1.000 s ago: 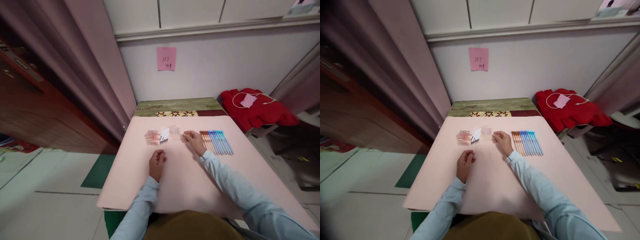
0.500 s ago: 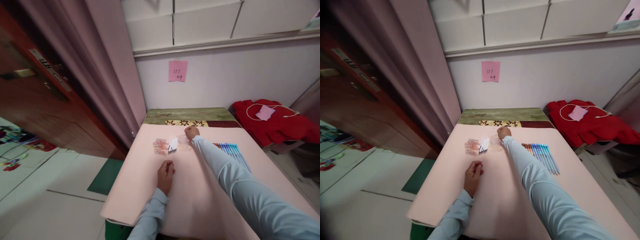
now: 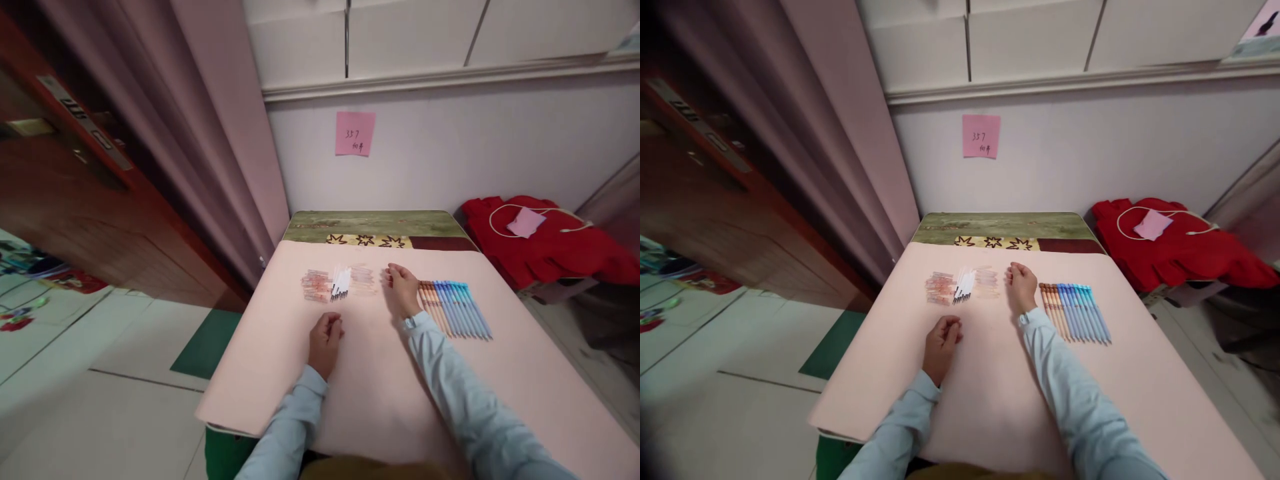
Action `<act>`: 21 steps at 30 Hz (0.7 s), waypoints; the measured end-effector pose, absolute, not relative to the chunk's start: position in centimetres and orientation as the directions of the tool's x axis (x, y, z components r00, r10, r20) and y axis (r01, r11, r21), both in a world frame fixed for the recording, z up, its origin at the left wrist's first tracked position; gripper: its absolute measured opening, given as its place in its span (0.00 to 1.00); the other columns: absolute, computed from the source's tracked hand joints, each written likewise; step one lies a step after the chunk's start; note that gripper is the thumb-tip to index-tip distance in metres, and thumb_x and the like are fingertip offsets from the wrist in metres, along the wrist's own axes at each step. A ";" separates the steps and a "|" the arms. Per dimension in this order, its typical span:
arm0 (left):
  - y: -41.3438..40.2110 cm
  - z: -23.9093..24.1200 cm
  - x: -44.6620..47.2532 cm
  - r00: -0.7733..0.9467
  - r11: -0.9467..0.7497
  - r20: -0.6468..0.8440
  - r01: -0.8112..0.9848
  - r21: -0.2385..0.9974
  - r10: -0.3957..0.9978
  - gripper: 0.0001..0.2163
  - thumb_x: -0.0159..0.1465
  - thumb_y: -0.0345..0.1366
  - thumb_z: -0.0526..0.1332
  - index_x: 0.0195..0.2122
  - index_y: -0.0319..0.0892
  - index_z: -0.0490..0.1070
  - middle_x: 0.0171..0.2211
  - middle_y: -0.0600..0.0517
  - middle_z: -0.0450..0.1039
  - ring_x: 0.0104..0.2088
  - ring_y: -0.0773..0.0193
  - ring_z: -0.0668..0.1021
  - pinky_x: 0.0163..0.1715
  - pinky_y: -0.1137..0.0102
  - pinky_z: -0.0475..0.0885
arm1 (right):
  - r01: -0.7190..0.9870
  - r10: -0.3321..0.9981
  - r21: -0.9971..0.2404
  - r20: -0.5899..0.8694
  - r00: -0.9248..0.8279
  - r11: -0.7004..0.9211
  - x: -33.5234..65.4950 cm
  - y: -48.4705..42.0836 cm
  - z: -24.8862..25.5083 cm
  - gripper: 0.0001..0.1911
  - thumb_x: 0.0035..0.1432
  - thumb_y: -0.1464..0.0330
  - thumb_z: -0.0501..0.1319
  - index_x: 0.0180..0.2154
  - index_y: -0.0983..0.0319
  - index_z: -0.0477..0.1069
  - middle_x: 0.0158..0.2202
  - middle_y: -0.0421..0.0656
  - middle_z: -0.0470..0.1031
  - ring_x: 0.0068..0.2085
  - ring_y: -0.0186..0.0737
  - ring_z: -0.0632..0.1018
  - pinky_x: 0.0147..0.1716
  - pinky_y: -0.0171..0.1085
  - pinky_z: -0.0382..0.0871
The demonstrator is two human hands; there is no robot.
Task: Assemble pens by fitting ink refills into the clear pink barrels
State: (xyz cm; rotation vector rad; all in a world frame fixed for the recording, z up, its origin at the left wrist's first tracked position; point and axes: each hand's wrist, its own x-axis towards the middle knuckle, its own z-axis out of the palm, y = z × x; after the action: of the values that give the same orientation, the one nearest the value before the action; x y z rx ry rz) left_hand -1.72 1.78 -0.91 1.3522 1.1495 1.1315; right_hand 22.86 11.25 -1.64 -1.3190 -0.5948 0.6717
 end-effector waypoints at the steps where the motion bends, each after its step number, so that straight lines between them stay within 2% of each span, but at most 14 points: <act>1: 1.8 -0.8 -1.7 0.116 -0.054 0.046 0.069 0.996 0.992 0.12 0.64 0.44 0.60 0.41 0.41 0.72 0.34 0.50 0.74 0.29 0.66 0.76 0.32 0.69 0.74 | -0.109 0.726 -0.988 0.006 0.688 0.112 22.5 9.9 -1.9 0.20 0.51 0.58 0.64 0.40 0.65 0.76 0.32 0.47 0.79 0.27 0.35 0.75 0.26 0.35 0.69; 5: 1.8 -0.5 -1.7 0.095 -0.038 0.033 0.050 0.998 0.995 0.12 0.63 0.44 0.61 0.41 0.40 0.72 0.35 0.49 0.75 0.29 0.67 0.77 0.32 0.69 0.75 | -0.086 0.718 -0.992 0.006 0.696 0.091 20.3 5.7 -2.8 0.20 0.52 0.57 0.63 0.41 0.65 0.76 0.32 0.46 0.78 0.27 0.35 0.74 0.28 0.35 0.70; 9: 1.5 -0.5 -1.3 0.017 -0.024 0.024 0.014 1.000 1.000 0.12 0.61 0.43 0.62 0.40 0.40 0.72 0.34 0.49 0.76 0.28 0.67 0.77 0.31 0.70 0.75 | 0.050 0.734 -0.995 0.094 0.672 0.082 19.5 4.5 -2.9 0.20 0.55 0.56 0.62 0.41 0.65 0.76 0.28 0.42 0.76 0.27 0.37 0.75 0.30 0.36 0.70; 12: 1.8 -0.7 -0.2 -0.116 -0.005 0.002 -0.020 1.000 0.993 0.12 0.61 0.42 0.61 0.40 0.40 0.72 0.33 0.49 0.75 0.28 0.67 0.77 0.30 0.70 0.74 | 0.092 0.737 -0.993 0.113 0.667 0.069 19.8 4.6 -2.6 0.20 0.56 0.56 0.61 0.41 0.65 0.76 0.27 0.42 0.75 0.27 0.38 0.74 0.29 0.36 0.69; 15: 3.2 -0.9 1.1 -0.271 -0.019 -0.006 -0.090 0.996 0.962 0.11 0.61 0.40 0.60 0.41 0.40 0.71 0.36 0.48 0.76 0.28 0.68 0.76 0.30 0.71 0.74 | 0.184 0.741 -0.983 0.145 0.655 0.030 20.0 4.7 -2.4 0.19 0.56 0.57 0.60 0.40 0.64 0.77 0.28 0.43 0.77 0.29 0.40 0.74 0.31 0.37 0.69; 18: 5.4 -1.1 1.4 -0.403 -0.124 0.068 -0.116 0.985 0.913 0.10 0.62 0.39 0.59 0.42 0.40 0.69 0.35 0.49 0.75 0.29 0.68 0.76 0.32 0.70 0.73 | 0.273 0.760 -0.962 0.173 0.627 -0.006 19.8 4.8 -2.2 0.17 0.56 0.57 0.61 0.38 0.63 0.78 0.29 0.44 0.79 0.31 0.42 0.75 0.33 0.37 0.68; 21: 7.2 -1.4 0.3 -0.524 -0.204 0.154 -0.038 0.978 0.838 0.10 0.64 0.39 0.57 0.44 0.41 0.69 0.34 0.50 0.74 0.30 0.67 0.76 0.34 0.69 0.73 | 0.367 0.787 -0.929 0.190 0.587 -0.049 19.6 4.8 -1.9 0.14 0.56 0.58 0.61 0.35 0.61 0.78 0.30 0.44 0.80 0.31 0.42 0.75 0.34 0.38 0.67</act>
State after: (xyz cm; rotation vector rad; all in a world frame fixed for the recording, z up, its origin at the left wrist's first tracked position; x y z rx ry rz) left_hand 0.29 7.19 -1.40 0.9665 1.4278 1.7952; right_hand 19.55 4.81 -1.93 -1.6527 -0.9755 0.4491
